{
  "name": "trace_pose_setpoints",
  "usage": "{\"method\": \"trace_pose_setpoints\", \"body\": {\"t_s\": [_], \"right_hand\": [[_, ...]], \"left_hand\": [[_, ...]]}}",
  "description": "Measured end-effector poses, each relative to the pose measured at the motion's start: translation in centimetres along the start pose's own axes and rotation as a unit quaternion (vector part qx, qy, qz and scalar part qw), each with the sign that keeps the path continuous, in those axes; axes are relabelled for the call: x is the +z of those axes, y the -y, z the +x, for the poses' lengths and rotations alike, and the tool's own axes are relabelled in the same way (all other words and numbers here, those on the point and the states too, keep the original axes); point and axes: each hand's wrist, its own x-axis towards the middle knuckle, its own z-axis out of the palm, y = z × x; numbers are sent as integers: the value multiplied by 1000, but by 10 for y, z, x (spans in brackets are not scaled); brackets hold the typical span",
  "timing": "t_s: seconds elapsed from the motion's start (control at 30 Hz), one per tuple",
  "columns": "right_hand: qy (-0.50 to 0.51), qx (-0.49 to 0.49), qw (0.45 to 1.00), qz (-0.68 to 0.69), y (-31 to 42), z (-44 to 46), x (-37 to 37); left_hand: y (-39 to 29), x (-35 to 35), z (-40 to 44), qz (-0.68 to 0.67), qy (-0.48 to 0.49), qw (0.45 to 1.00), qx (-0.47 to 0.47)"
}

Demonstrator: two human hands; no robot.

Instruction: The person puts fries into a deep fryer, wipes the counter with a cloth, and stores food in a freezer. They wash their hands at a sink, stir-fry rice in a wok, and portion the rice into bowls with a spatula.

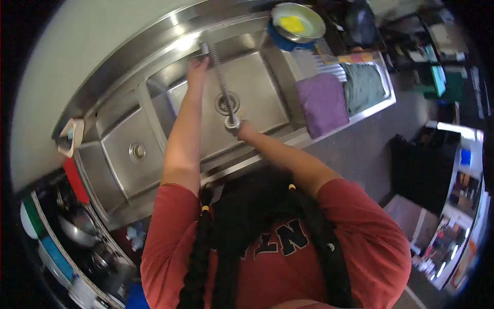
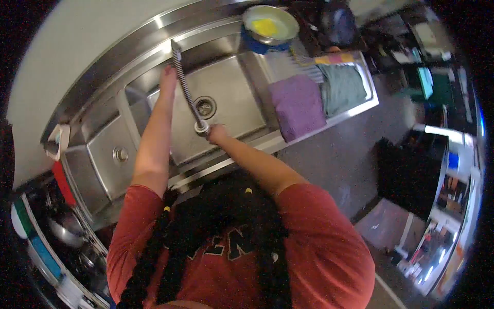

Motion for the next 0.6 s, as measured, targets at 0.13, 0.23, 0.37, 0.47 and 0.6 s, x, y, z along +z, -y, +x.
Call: {"method": "trace_pose_setpoints", "body": {"t_s": [0.13,0.23,0.37,0.47,0.6], "right_hand": [[44,16,958,-283,38,-72,-56],[105,63,965,-230,31,-90,-88],[57,39,953,-294,14,-125,-114],[-38,-13,963,-268,-7,-141,-122],[-113,-83,966,-219,-32,-174,-144]], "left_hand": [[19,17,37,-37,-6,997,-62],[22,22,32,164,-111,978,70],[-32,26,-3,356,-130,920,96],[-44,26,-15,444,-142,866,179],[-52,26,-20,506,-139,816,242]]}}
